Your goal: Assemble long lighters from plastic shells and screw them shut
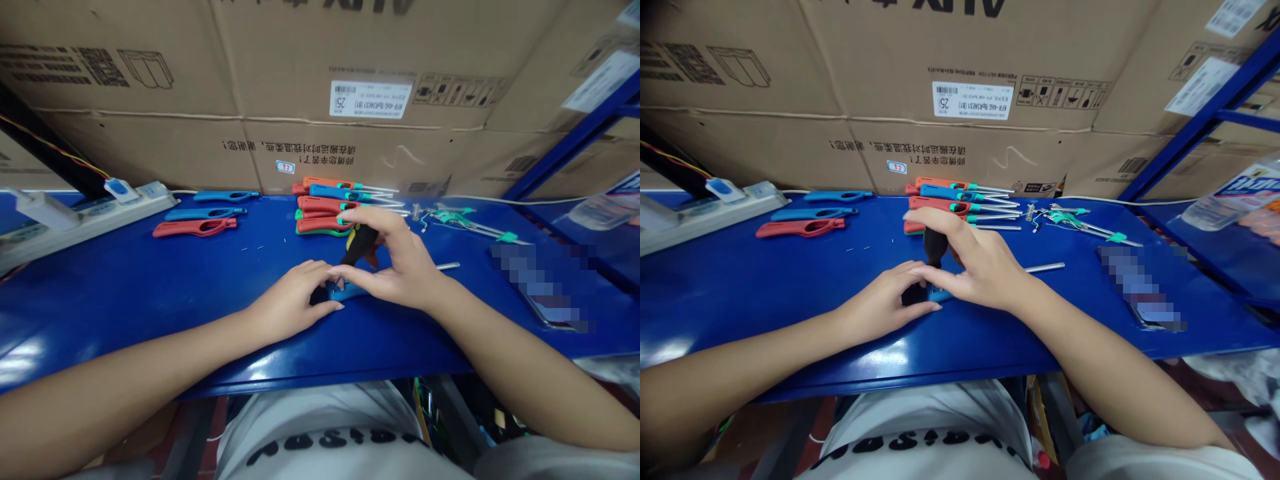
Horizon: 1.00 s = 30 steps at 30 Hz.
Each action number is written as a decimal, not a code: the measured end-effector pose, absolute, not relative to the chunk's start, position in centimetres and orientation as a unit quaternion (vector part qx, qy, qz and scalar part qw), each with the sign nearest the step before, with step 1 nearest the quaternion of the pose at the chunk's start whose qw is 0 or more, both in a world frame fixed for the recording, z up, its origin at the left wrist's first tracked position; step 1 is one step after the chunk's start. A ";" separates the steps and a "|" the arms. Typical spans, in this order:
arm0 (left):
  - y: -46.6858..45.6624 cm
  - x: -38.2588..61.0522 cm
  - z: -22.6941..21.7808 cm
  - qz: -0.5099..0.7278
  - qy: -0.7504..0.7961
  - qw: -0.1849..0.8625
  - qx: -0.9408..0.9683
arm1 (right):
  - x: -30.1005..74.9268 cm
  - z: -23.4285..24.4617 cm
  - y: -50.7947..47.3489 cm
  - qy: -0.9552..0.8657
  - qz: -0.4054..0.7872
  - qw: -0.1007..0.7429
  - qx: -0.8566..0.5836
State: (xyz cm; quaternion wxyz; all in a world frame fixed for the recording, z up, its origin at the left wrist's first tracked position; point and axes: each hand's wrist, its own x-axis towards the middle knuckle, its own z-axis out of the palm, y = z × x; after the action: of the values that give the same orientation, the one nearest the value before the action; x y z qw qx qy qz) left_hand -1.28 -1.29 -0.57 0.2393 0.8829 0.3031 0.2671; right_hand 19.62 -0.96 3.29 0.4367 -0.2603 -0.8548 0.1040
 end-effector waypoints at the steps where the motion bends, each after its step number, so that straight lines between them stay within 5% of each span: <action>1: -1.3 -1.2 -0.6 0.266 0.302 0.244 0.882 | 19.7 3.5 -1.0 -0.858 0.120 0.424 -0.265; 5: -1.1 -1.0 -0.9 0.260 0.294 0.256 0.884 | 20.0 4.4 -1.2 -0.855 0.165 0.404 -0.281; 10: -0.9 -0.9 -1.3 0.269 0.280 0.260 0.884 | 20.2 4.5 -1.1 -0.852 0.019 0.435 -0.291; 16: -0.9 -0.9 -1.1 0.259 0.279 0.260 0.888 | 19.9 4.7 -1.2 -0.840 0.184 0.427 -0.279; 21: -0.9 -0.9 -1.2 0.265 0.276 0.256 0.888 | 20.1 5.0 -1.1 -0.845 0.048 0.456 -0.275; 26: -0.9 -0.9 -1.1 0.256 0.281 0.265 0.886 | 20.2 5.4 -1.5 -0.848 0.131 0.426 -0.286; 30: -0.9 -0.9 -1.3 0.262 0.281 0.257 0.887 | 20.5 5.3 -1.3 -0.844 0.014 0.463 -0.270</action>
State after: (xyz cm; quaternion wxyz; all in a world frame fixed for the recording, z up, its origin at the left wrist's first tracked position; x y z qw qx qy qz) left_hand -0.95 -0.86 -1.31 0.2574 0.8867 0.2812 0.2615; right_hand 20.46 -1.34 5.26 0.4633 -0.2704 -0.8438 0.0143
